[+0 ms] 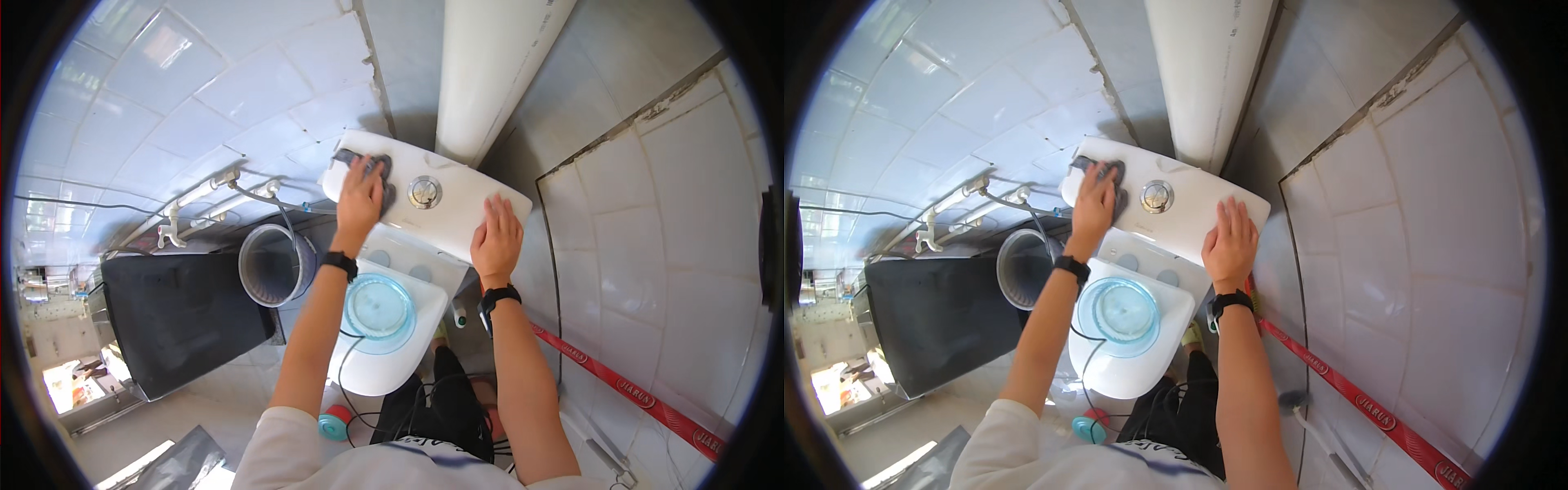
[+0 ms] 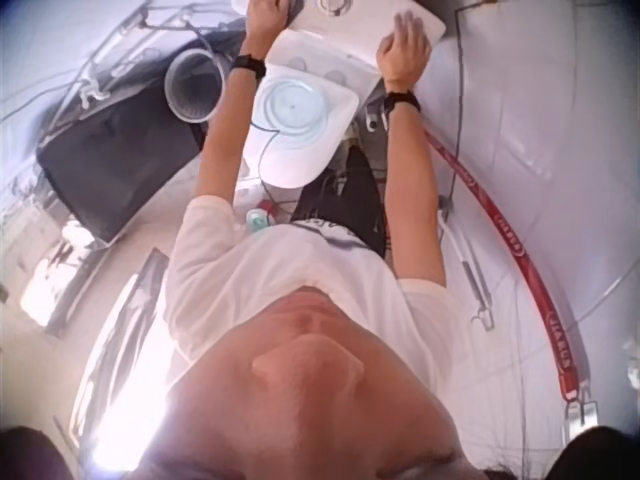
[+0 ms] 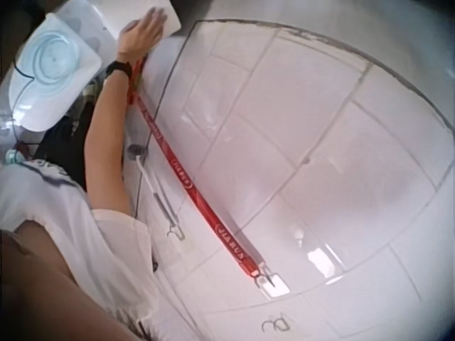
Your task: Cleaning the exterior of a toilet tank and lid with a rag.
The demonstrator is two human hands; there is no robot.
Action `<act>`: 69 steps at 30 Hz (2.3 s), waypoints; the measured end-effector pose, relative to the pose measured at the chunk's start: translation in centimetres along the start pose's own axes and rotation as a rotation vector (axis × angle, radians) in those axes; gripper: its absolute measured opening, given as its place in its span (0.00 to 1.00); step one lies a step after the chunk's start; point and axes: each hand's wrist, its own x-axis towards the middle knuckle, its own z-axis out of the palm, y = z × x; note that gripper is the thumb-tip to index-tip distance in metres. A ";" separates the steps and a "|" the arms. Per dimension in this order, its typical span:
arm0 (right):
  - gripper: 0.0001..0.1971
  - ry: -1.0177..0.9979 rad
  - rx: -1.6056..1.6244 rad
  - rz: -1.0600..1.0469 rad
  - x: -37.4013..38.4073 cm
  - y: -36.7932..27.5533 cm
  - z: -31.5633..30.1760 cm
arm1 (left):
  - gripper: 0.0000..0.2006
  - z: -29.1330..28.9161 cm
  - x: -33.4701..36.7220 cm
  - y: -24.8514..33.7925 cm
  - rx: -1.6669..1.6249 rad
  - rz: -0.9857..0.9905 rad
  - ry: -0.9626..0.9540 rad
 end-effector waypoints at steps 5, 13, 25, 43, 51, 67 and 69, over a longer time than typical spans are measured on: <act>0.20 0.000 0.019 -0.034 0.3 -0.3 0.1 | 0.13 -0.4 2.2 -2.0 0.046 -0.065 0.040; 0.20 -0.008 0.016 -0.037 0.1 0.1 0.0 | 0.13 -0.4 -0.5 -1.4 0.001 -0.099 0.108; 0.20 -0.034 -0.022 -0.037 -0.2 0.0 -0.1 | 0.12 -1.3 -3.5 -1.5 -0.044 -0.128 0.110; 0.20 -0.022 -0.011 -0.040 -0.1 -0.1 -0.2 | 0.12 0.0 -2.3 -0.2 -0.087 -0.094 0.050; 0.20 -0.029 -0.016 -0.042 -0.1 0.2 0.1 | 0.12 1.5 -3.5 2.4 -0.031 -0.092 0.162; 0.21 0.001 -0.007 -0.041 -0.1 0.2 -0.2 | 0.13 3.0 -6.3 6.3 -0.060 -0.112 0.122; 0.21 -0.002 -0.017 -0.053 -0.1 0.2 0.0 | 0.13 2.8 -7.2 7.2 -0.095 -0.083 0.086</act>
